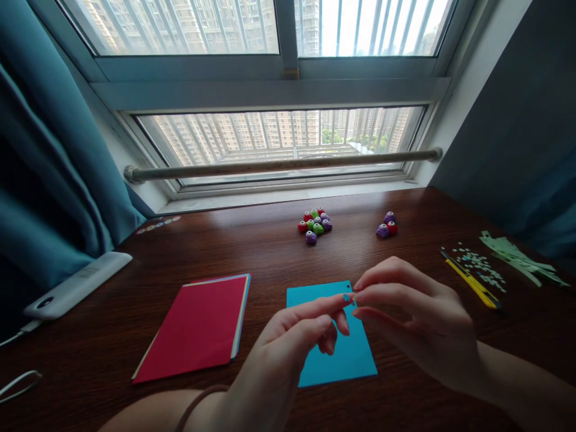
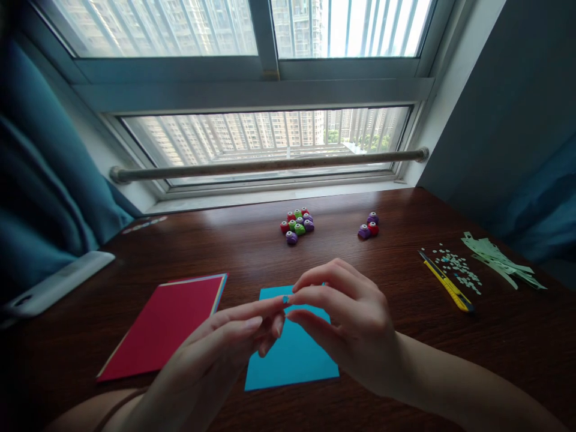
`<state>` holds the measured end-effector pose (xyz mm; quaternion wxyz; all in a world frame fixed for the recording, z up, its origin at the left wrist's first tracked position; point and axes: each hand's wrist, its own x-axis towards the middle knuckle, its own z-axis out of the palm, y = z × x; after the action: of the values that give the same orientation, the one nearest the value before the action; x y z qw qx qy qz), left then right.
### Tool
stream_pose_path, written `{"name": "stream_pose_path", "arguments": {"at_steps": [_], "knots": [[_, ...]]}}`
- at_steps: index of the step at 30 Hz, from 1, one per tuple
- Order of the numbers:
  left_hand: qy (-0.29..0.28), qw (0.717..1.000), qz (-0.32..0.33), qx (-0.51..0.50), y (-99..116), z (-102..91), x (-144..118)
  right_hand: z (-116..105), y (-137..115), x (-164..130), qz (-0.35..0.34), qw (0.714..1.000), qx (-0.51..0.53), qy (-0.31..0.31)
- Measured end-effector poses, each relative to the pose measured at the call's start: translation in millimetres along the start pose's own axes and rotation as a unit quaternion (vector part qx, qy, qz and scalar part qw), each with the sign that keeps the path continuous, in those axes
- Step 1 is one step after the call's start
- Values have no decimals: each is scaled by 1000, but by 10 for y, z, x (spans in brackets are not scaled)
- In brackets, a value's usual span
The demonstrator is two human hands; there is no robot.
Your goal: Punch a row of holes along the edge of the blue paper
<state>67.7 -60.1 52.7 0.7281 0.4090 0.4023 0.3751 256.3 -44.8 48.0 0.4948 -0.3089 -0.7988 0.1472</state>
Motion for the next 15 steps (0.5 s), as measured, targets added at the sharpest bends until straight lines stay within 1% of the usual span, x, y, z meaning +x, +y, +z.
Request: {"name": "stream_pose_path", "arguments": {"at_steps": [3,10,12,15], "knots": [[-10,1000,-2,9,2,-11,-2,39,8,2,13,1000,-21,-13],[-45,998,11,42,-3,4,38,59,76,-37,21,999,-12,-24],[-60,996,19,61,-19,-4,56,69,83,-33,43,999,10,-28],[-85,992,17,93,-44,-17,79,63,133,-6,103,992,62,-48]]}}
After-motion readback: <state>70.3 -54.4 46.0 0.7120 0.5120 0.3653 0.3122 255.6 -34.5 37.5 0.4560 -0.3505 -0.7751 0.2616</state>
